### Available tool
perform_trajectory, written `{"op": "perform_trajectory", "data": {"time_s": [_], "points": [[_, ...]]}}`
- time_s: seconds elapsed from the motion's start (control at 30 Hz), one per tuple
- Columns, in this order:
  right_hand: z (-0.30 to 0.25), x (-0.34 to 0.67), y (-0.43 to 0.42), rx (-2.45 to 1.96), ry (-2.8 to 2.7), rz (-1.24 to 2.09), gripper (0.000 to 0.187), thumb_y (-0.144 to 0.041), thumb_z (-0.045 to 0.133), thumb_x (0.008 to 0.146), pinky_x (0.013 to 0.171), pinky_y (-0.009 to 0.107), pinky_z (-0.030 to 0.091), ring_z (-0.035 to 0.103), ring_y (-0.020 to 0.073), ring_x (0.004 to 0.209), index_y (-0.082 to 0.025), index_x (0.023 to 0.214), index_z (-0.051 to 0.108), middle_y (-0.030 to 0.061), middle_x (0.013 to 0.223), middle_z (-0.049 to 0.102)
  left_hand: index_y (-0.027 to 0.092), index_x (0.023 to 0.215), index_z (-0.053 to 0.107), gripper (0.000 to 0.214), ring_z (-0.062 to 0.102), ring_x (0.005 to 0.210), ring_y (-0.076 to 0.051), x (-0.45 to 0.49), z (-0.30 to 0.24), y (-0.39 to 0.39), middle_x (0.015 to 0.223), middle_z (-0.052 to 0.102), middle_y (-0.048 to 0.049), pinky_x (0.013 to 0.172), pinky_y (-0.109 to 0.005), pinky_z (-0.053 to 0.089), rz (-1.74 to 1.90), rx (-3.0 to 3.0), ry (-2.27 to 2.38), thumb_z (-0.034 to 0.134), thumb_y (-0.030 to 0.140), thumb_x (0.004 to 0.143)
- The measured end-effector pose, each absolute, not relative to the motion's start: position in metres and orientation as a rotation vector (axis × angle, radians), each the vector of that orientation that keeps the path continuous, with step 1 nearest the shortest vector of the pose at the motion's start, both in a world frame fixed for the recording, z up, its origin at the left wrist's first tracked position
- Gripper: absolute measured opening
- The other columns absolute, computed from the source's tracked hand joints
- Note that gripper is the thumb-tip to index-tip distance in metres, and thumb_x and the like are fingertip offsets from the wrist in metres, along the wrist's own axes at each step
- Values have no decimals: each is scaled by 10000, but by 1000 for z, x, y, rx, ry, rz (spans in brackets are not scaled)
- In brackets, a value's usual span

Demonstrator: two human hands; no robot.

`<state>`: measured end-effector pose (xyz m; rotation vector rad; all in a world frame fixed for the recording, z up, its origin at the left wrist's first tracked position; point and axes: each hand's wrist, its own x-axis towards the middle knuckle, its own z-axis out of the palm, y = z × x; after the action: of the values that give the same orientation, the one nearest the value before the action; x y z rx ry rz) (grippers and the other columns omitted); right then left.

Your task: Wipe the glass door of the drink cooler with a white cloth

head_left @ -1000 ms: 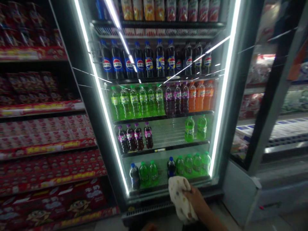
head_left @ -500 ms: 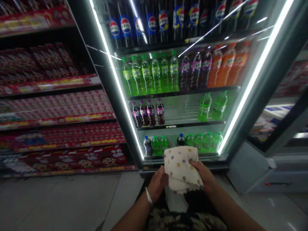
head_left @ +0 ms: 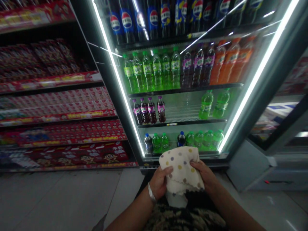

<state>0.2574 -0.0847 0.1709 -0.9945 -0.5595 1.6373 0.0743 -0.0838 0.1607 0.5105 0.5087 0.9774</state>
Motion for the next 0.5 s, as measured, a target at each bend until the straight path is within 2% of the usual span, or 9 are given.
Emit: {"op": "perform_trajectory", "data": {"time_s": [0.1,0.23,0.4,0.5], "points": [[175,257,-86,-970,-518,1674,692,-314,937,463,663,363,640,716,303,764,-138,1046,607,130,917,741,110,1194,636,620,727,1027,-325,77,168,-84,1015,799,-134,1096,-542,467,1037,528,582,834,193,612],[174,256,-86,-899,-553,1670,699,-337,949,515,669,364,635,712,277,745,-156,1092,599,110,929,741,102,1050,688,550,751,910,-319,75,173,-83,908,812,-108,1062,-557,495,1135,525,696,865,163,533],[171,256,-85,-858,-622,1632,653,-345,935,573,755,365,623,708,283,872,-173,1122,626,96,1001,735,84,1032,691,464,747,923,-327,69,172,-79,898,805,-138,1048,-553,498,1146,484,706,828,178,599],[171,254,-85,-892,-655,1607,632,-370,931,582,782,370,619,707,285,881,-170,1109,645,100,1013,733,90,1058,685,451,745,922,-317,69,168,-78,888,802,-133,1033,-532,504,1146,467,716,805,171,631]]}}
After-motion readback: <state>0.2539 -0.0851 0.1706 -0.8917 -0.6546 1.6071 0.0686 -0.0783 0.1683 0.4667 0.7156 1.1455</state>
